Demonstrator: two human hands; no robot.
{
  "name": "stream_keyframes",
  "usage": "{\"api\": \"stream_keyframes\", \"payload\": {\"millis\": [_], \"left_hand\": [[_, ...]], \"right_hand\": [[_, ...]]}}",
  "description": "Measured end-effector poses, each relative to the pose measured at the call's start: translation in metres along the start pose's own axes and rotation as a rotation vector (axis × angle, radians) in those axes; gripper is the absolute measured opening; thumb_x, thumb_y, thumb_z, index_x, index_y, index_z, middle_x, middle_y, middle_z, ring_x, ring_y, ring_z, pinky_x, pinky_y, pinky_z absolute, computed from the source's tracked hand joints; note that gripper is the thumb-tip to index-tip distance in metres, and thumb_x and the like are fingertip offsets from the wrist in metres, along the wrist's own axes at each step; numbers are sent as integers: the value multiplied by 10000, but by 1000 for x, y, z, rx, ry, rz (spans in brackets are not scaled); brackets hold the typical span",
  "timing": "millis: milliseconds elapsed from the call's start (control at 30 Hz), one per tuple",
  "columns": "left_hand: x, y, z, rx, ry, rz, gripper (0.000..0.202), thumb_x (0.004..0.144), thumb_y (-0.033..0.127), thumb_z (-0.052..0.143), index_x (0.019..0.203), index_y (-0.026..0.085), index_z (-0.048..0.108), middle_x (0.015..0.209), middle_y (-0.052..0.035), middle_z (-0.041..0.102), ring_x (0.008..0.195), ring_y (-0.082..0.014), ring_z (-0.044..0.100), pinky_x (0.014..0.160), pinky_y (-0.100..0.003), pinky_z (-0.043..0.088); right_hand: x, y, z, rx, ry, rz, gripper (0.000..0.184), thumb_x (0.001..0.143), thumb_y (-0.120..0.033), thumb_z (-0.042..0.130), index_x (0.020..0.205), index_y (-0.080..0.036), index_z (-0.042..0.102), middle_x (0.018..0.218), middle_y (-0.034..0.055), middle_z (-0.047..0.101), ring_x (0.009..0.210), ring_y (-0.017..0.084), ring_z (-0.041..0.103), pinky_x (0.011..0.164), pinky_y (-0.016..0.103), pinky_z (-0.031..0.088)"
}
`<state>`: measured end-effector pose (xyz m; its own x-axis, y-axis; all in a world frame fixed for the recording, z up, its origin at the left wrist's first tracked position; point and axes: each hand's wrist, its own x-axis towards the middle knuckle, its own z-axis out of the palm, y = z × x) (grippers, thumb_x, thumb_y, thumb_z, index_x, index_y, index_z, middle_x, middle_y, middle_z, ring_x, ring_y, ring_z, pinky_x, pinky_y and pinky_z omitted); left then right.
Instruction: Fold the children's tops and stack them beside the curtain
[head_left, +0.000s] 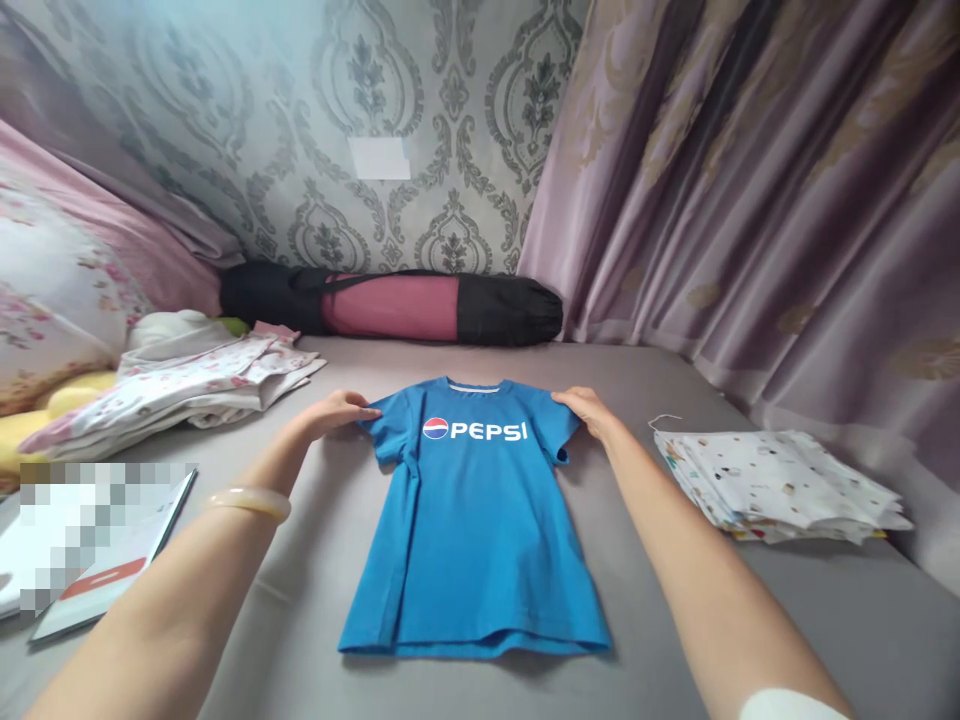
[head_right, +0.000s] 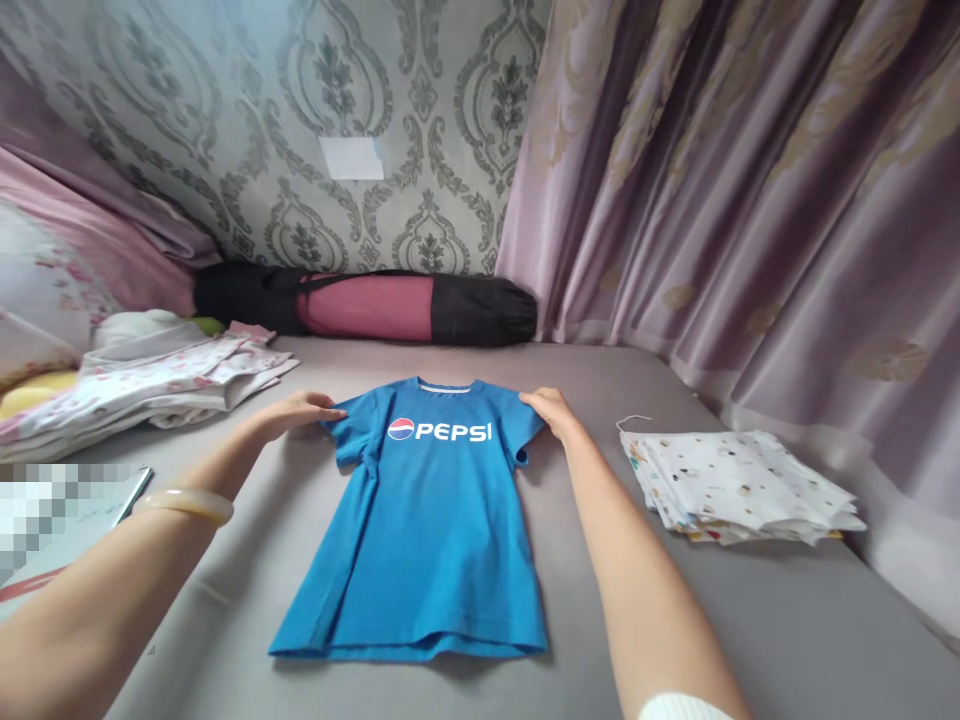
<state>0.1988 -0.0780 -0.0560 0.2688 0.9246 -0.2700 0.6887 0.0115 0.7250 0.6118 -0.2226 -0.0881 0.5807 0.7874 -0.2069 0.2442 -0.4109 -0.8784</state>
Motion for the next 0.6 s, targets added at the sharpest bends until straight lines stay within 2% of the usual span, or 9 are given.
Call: {"api": "stream_keyframes", "payload": {"millis": [67, 167, 267, 433, 600], "left_hand": [[3, -4, -1, 10, -55, -9, 350, 475, 479, 776, 561, 198, 585, 562, -16, 553, 614, -199, 552, 506, -230, 375], [8, -13, -2, -75, -9, -29, 387, 491, 507, 781, 582, 192, 575, 573, -10, 563, 607, -172, 560, 499, -215, 387], [10, -20, 0, -254, 20, -73, 475, 443, 530, 827, 650, 178, 585, 602, 1, 597, 598, -145, 579, 514, -207, 434], [-2, -21, 4, -480, -101, -131, 574, 402, 487, 892, 777, 157, 610, 663, -26, 657, 597, -146, 623, 590, -246, 536], [-16, -15, 13, -504, -119, -97, 564, 420, 484, 891, 773, 139, 619, 654, -14, 642, 588, -120, 595, 608, -233, 526]], "right_hand": [[0, 1, -2, 22, 12, 15, 288, 788, -334, 668, 609, -204, 482, 479, -83, 418, 488, 83, 411, 461, 189, 300], [-4, 2, -10, 68, -42, 67, 271, 823, -388, 662, 675, -199, 536, 511, -62, 492, 489, 92, 465, 470, 190, 367], [-10, 4, -24, 112, -135, 136, 257, 843, -401, 662, 732, -178, 594, 602, -13, 603, 521, 106, 542, 513, 211, 455], [-28, 8, -44, 187, -249, 227, 220, 869, -339, 651, 767, -145, 630, 668, 45, 666, 555, 125, 614, 578, 239, 525], [-43, 12, -44, 346, -292, 237, 154, 900, -250, 587, 809, -137, 639, 715, 74, 696, 639, 153, 668, 662, 270, 564]]}}
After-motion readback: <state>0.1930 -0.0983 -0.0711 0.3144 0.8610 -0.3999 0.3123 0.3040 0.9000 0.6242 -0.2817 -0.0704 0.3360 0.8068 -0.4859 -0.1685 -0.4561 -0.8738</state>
